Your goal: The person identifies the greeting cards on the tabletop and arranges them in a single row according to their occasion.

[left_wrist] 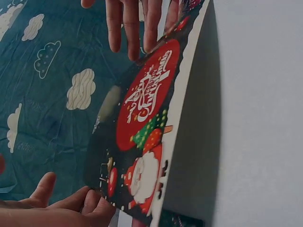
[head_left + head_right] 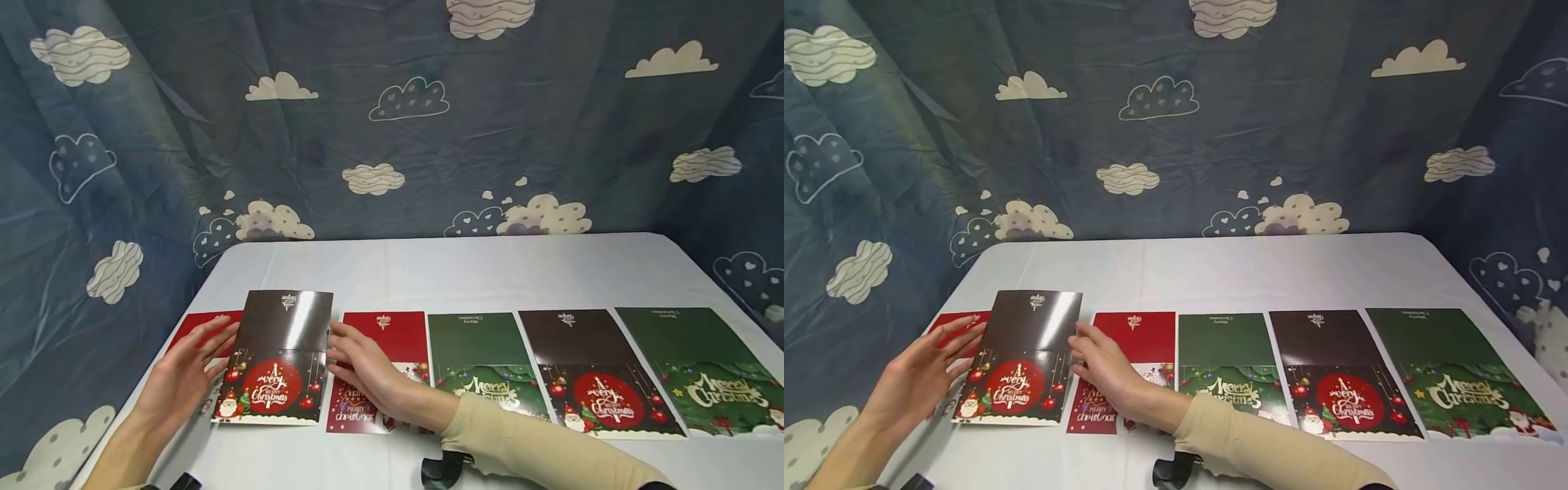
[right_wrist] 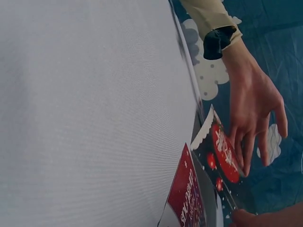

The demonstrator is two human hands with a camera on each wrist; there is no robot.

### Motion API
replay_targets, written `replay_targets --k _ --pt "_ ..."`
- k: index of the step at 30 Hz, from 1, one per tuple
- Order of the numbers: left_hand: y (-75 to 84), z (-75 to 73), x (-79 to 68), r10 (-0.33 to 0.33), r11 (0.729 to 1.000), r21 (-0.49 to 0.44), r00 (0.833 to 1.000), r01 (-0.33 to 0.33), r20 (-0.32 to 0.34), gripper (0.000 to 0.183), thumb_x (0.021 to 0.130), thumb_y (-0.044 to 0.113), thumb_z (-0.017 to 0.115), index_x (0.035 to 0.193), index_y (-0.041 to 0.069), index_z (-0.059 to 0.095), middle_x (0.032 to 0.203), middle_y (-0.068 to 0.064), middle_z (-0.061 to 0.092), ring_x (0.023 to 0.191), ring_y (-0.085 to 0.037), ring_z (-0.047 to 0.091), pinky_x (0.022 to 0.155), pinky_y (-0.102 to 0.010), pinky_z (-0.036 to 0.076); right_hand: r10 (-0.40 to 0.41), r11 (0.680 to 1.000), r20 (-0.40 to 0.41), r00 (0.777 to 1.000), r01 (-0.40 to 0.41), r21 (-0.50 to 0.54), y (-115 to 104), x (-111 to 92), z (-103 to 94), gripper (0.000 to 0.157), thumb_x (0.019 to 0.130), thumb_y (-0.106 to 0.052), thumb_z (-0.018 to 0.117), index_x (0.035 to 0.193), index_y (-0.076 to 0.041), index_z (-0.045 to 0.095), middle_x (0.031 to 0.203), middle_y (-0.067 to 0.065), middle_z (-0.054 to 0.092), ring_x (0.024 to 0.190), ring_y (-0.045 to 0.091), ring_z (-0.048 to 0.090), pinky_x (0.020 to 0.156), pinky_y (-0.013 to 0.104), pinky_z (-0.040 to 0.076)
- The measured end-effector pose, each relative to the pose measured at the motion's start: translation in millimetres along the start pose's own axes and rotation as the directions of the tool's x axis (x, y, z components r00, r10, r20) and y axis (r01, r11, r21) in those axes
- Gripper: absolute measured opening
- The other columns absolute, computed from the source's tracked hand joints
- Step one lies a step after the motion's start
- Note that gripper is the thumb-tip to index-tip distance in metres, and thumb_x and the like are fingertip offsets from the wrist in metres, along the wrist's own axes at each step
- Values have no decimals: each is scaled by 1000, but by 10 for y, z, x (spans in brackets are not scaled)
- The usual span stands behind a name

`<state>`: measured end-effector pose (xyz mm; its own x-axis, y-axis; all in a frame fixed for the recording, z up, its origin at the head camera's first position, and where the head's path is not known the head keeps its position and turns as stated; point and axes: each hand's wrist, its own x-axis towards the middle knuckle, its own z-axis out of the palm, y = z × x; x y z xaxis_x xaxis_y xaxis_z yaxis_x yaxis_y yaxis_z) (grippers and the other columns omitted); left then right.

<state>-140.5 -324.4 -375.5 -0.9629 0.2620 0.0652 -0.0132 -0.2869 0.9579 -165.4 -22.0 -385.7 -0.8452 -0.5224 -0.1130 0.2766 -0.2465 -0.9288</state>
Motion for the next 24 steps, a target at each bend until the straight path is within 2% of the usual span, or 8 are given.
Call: replay_targets --k 6,10,13,19,24 --pt "49 -56 51 -23 1000 4 999 23 -27 46 109 29 25 145 11 47 143 -2 50 129 -17 46 101 -29 41 -7 1000 33 999 8 -15 -21 47 22 69 102 -35 50 156 -4 20 157 12 28 141 29 34 108 38 38" --pt "88 -114 115 -5 998 -70 1000 6 7 44 109 26 25 140 9 52 138 -4 55 127 -16 50 102 -26 42 -7 1000 33 999 8 -30 -30 106 9 69 101 -37 51 156 -5 22 156 12 32 140 28 36 107 37 39" --pt "115 -144 164 -6 996 -87 999 9 35 43 110 25 24 138 11 53 138 -4 56 127 -16 51 102 -26 43 -6 998 41 999 9 -58 -23 137 -9 68 102 -34 49 156 -5 21 157 11 29 141 29 34 109 39 36" --pt "187 -164 297 -28 1000 1 999 28 37 40 110 28 25 138 15 51 137 1 53 129 -14 48 102 -25 42 -5 992 49 999 11 -123 -35 240 -40 70 102 -34 49 157 -5 15 160 9 22 141 30 32 111 40 34" --pt "217 -196 400 -34 999 29 999 34 11 40 110 29 27 137 16 53 138 -2 46 131 -17 43 102 -25 42 5 995 38 999 -1 -102 -61 383 -34 73 101 -32 51 157 -4 13 160 13 21 140 32 33 110 40 35"
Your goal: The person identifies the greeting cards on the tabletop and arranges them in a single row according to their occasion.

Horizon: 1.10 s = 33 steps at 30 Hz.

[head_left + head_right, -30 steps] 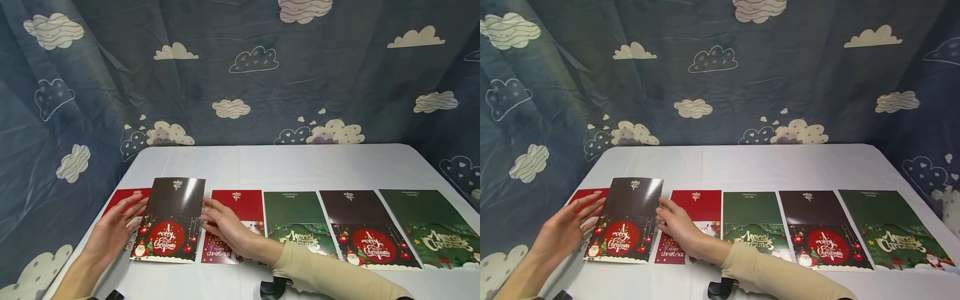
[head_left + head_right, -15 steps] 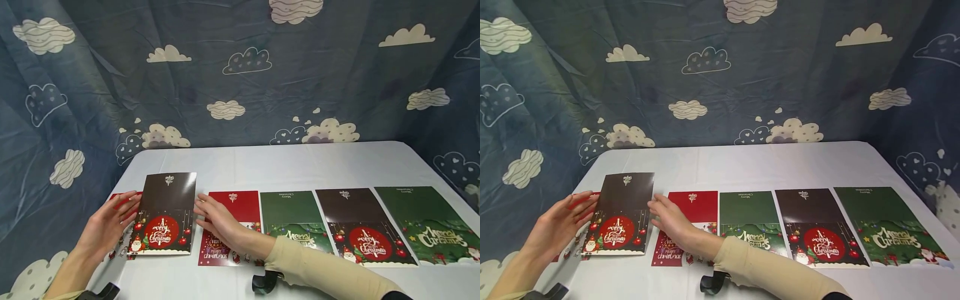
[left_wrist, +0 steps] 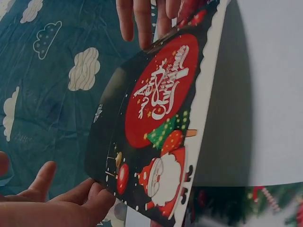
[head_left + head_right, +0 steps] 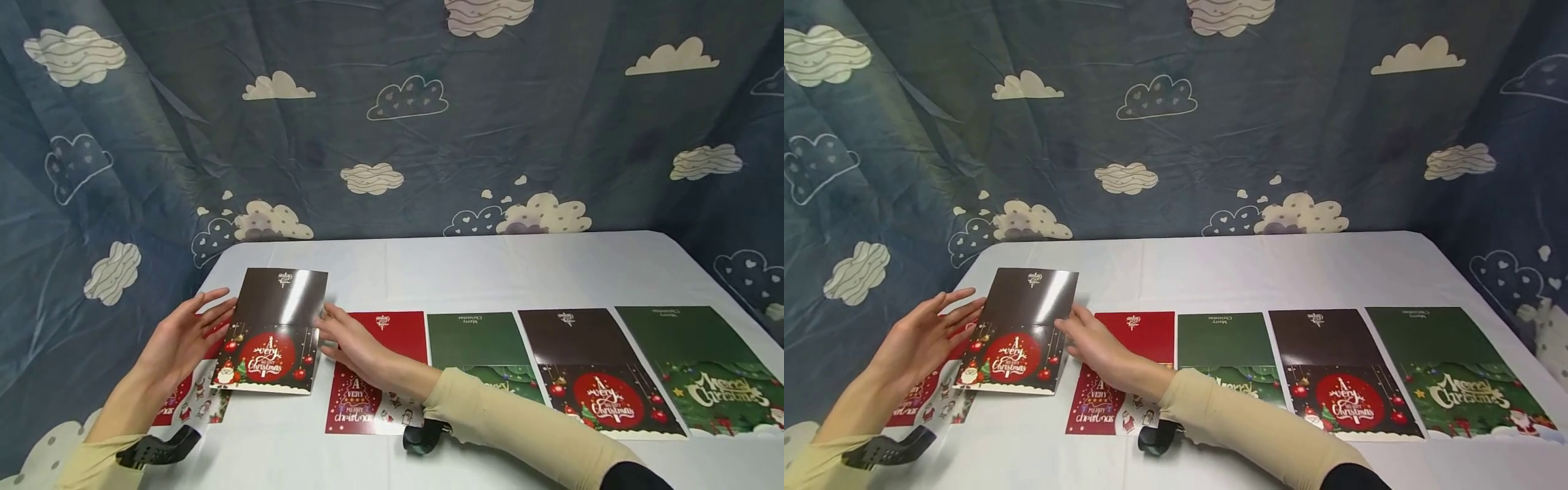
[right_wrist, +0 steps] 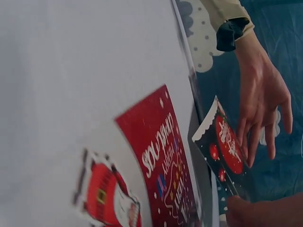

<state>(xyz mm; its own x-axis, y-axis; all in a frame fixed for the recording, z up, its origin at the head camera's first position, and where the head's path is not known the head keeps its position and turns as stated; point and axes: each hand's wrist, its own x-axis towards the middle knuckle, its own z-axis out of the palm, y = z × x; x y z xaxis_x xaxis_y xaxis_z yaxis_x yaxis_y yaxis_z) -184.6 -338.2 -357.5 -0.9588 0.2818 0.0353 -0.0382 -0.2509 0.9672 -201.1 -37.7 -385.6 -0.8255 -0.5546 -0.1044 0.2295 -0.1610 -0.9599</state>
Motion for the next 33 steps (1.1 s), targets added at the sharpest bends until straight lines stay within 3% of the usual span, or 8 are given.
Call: replay_targets --k 8,12,16,20,23,26,30,33 --pt "12 -86 160 -88 996 8 993 89 -81 43 108 41 30 140 18 46 138 -5 40 137 -27 23 104 -32 34 -26 1000 -32 999 25 -5 -5 221 6 70 100 -27 54 157 -7 19 161 10 21 143 26 29 110 39 36" --pt "55 -140 199 -74 997 8 992 75 -105 49 107 46 29 143 17 41 133 -1 47 139 -31 18 102 -31 37 -60 995 -9 998 59 -75 -3 329 2 71 98 -25 54 157 -6 18 161 10 20 144 26 28 110 41 35" --pt "84 -153 264 -77 997 9 988 79 -135 47 106 48 31 140 19 45 135 -3 45 142 -33 15 108 -36 31 -74 989 2 997 74 -129 0 410 -18 73 96 -24 55 157 -6 17 162 9 18 144 26 27 109 42 36" --pt "103 -123 392 -91 995 28 979 98 -181 46 105 49 35 138 19 46 143 -10 35 143 -32 17 109 -41 25 -100 985 -20 995 96 -146 -35 489 -64 73 96 -22 55 157 -7 17 162 10 18 143 27 30 107 44 39" --pt "132 -114 492 -86 994 51 976 99 -202 42 105 48 37 134 19 49 143 -10 35 137 -28 27 107 -39 28 -139 978 -21 990 134 -163 -83 566 -103 72 96 -22 53 157 -8 17 162 12 18 142 28 31 107 46 39" --pt "166 -127 566 -73 993 70 973 91 -219 38 105 47 37 127 21 52 142 -11 35 132 -25 32 112 -44 22 -163 971 10 987 162 -176 -164 596 -112 71 96 -20 51 157 -8 16 162 14 15 144 30 27 108 49 37" --pt "171 -175 616 -81 988 109 963 112 -257 38 104 50 35 128 23 47 154 -20 22 138 -32 25 118 -52 8 -173 965 38 984 177 -191 -152 669 -129 70 97 -20 52 157 -7 18 162 15 17 144 30 27 108 48 37" --pt "147 -217 638 -90 983 129 955 130 -283 45 104 52 33 138 23 36 161 -22 9 144 -35 15 118 -53 8 -181 962 37 983 185 -202 -68 762 -161 68 98 -21 52 156 -5 20 161 15 20 143 29 31 106 46 40"
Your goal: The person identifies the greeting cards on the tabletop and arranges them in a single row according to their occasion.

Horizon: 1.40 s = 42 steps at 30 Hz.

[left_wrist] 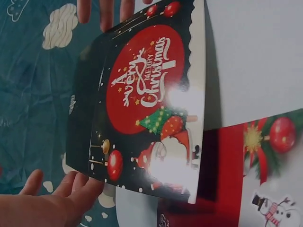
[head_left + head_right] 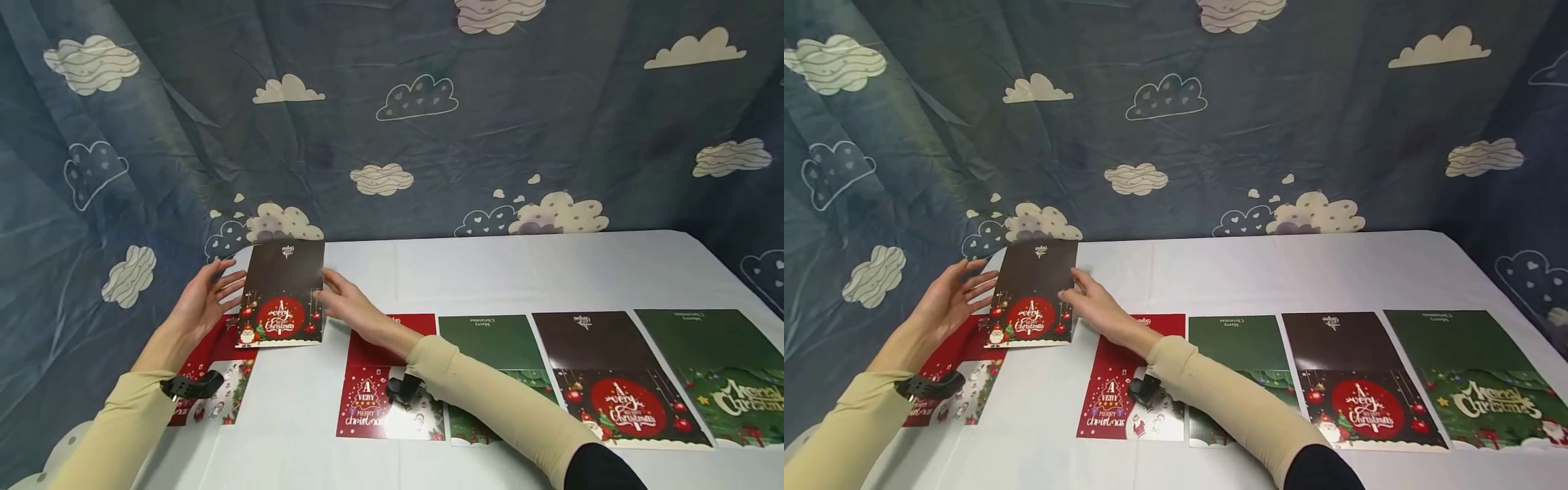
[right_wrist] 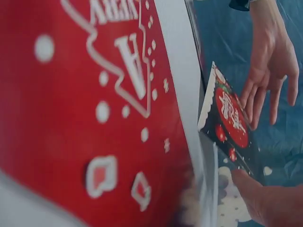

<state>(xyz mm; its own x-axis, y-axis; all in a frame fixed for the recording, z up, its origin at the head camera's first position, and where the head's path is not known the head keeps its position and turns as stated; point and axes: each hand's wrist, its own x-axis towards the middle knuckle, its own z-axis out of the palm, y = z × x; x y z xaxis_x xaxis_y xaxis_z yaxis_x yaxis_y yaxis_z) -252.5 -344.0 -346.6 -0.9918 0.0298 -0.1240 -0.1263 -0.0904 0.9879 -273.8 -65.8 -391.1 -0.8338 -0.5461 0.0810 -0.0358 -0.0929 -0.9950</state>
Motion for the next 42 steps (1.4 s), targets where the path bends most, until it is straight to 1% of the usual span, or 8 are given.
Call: replay_targets --k 5,11,15,19,24,33,36,42 --pt "-43 -48 58 -11 1000 0 1000 11 -21 56 104 53 33 148 19 26 161 -24 6 146 -37 12 118 -52 9 25 1000 -5 1000 -25 11 64 80 1 65 99 -17 50 155 0 22 159 19 24 140 31 35 105 43 42" --pt "-41 -131 133 -17 1000 -11 1000 17 -13 39 105 51 31 130 23 40 161 -24 5 146 -35 12 118 -51 7 47 997 -21 999 -46 59 32 229 20 59 100 -13 48 153 2 26 157 20 27 139 30 37 105 42 42" --pt "-1 -185 197 -25 1000 1 1000 25 -12 39 104 52 32 127 22 44 161 -23 6 146 -34 12 118 -50 7 60 995 -24 998 -58 82 -22 338 28 59 99 -12 48 153 2 27 157 19 28 139 28 37 105 41 42" --pt "45 -238 281 -53 999 -13 998 53 -23 39 103 54 36 124 23 47 161 -21 9 141 -32 22 118 -47 11 98 992 -38 994 -95 88 -55 431 48 61 99 -13 49 154 0 26 157 17 28 138 27 39 103 40 44" --pt "83 -290 372 -104 994 -34 994 103 -41 38 101 57 38 119 26 49 162 -18 13 126 -21 36 114 -45 19 152 978 -74 986 -139 157 -39 525 81 62 97 -16 51 153 -1 29 152 19 37 136 34 40 100 46 47" --pt "69 -346 474 -169 982 -79 986 169 2 39 102 55 37 119 23 52 162 -17 8 140 -28 21 111 -42 23 214 939 -115 970 -172 296 11 639 108 62 97 -18 51 153 -2 29 154 15 33 139 38 32 100 54 44" --pt "54 -356 505 -166 984 -69 986 165 -16 38 103 55 36 119 25 50 162 -17 8 139 -27 23 109 -41 24 215 935 -115 970 -171 311 28 695 120 62 98 -18 50 153 -1 28 155 14 32 140 37 31 100 56 43" --pt "32 -386 589 -187 968 -175 982 179 -28 46 102 55 39 134 23 41 164 -12 4 146 -27 14 115 -40 16 219 942 -134 966 -174 286 122 803 134 62 99 -18 49 153 1 27 155 16 32 140 35 33 97 51 48"
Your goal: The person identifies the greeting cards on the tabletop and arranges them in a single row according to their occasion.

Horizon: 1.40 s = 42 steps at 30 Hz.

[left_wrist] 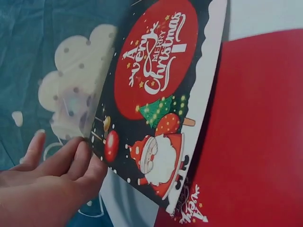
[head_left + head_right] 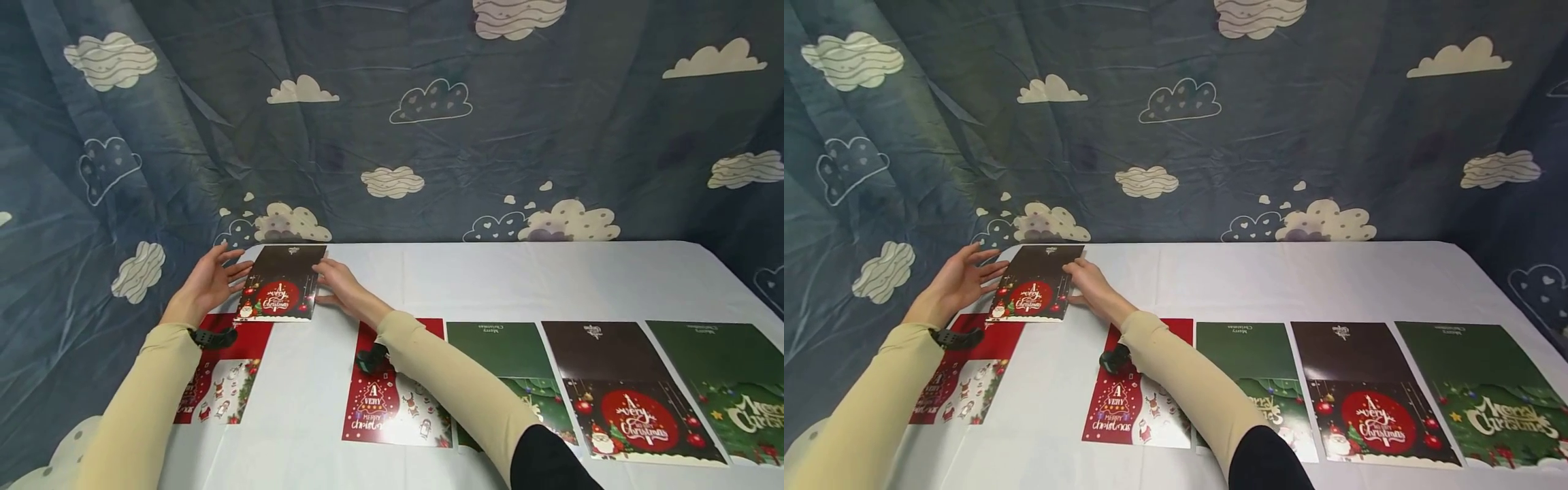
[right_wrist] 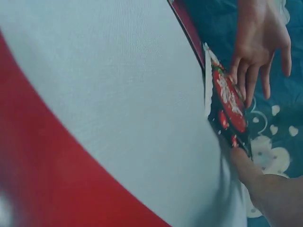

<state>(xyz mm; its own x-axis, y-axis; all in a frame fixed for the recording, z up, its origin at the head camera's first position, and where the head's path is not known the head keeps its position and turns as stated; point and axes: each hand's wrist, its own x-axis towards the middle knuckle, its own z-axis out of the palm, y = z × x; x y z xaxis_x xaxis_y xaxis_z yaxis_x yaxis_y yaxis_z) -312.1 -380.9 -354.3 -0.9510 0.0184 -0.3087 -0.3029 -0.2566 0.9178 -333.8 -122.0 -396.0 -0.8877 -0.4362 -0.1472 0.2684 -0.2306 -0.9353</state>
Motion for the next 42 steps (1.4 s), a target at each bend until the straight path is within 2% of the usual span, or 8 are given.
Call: replay_targets --k 5,12,22,26,30,33,36,42 --pt "14 -36 56 -27 999 20 1000 27 2 56 103 54 35 147 21 29 164 -14 -1 149 -28 5 113 -39 17 25 1000 15 1000 -25 -8 43 55 -16 60 102 -20 47 153 2 25 157 15 28 141 33 33 96 45 50" --pt "1 -16 138 -46 999 -17 998 46 -36 32 104 47 37 119 20 44 164 -13 2 149 -27 7 114 -36 20 30 1000 9 999 -30 -5 17 88 -44 62 103 -24 47 153 4 24 158 16 27 141 33 32 97 44 49" --pt "-63 -42 154 -25 1000 -2 998 25 -55 64 106 40 30 158 12 7 163 -16 2 149 -29 5 120 -39 7 22 993 -15 1000 -24 -117 110 114 61 61 103 -32 48 148 6 34 152 17 37 138 32 37 97 38 50" --pt "-62 -70 137 -2 998 56 998 6 -66 66 106 41 30 158 9 6 162 -18 5 149 -30 7 120 -39 8 13 991 -34 999 -18 -136 118 127 90 58 103 -31 48 144 8 38 124 15 53 119 24 50 97 37 49" --pt "-78 -113 139 11 997 77 997 -5 -81 66 106 44 31 158 8 8 162 -18 7 149 -30 8 120 -38 8 24 996 -26 999 -26 -91 122 148 108 54 105 -28 45 142 10 38 92 11 43 95 20 46 99 41 47" --pt "-107 -139 152 14 996 84 995 -6 -98 63 106 44 30 156 9 14 161 -18 8 149 -30 8 120 -37 8 58 997 -17 998 -58 -48 125 152 133 57 106 -29 43 148 8 31 117 18 52 110 22 49 103 41 44" --pt "-133 -140 168 29 994 109 994 -17 -105 60 106 42 28 154 8 17 161 -18 9 149 -29 9 120 -37 7 84 996 -29 996 -84 -6 144 175 150 61 106 -31 41 152 5 23 152 21 34 134 27 41 106 39 41" --pt "-122 -126 178 32 997 79 992 -22 -119 44 106 42 30 139 14 36 161 -17 10 149 -28 9 120 -37 8 43 998 -66 997 -46 -40 322 393 115 69 102 -42 50 149 6 33 149 19 40 129 23 47 97 31 48"
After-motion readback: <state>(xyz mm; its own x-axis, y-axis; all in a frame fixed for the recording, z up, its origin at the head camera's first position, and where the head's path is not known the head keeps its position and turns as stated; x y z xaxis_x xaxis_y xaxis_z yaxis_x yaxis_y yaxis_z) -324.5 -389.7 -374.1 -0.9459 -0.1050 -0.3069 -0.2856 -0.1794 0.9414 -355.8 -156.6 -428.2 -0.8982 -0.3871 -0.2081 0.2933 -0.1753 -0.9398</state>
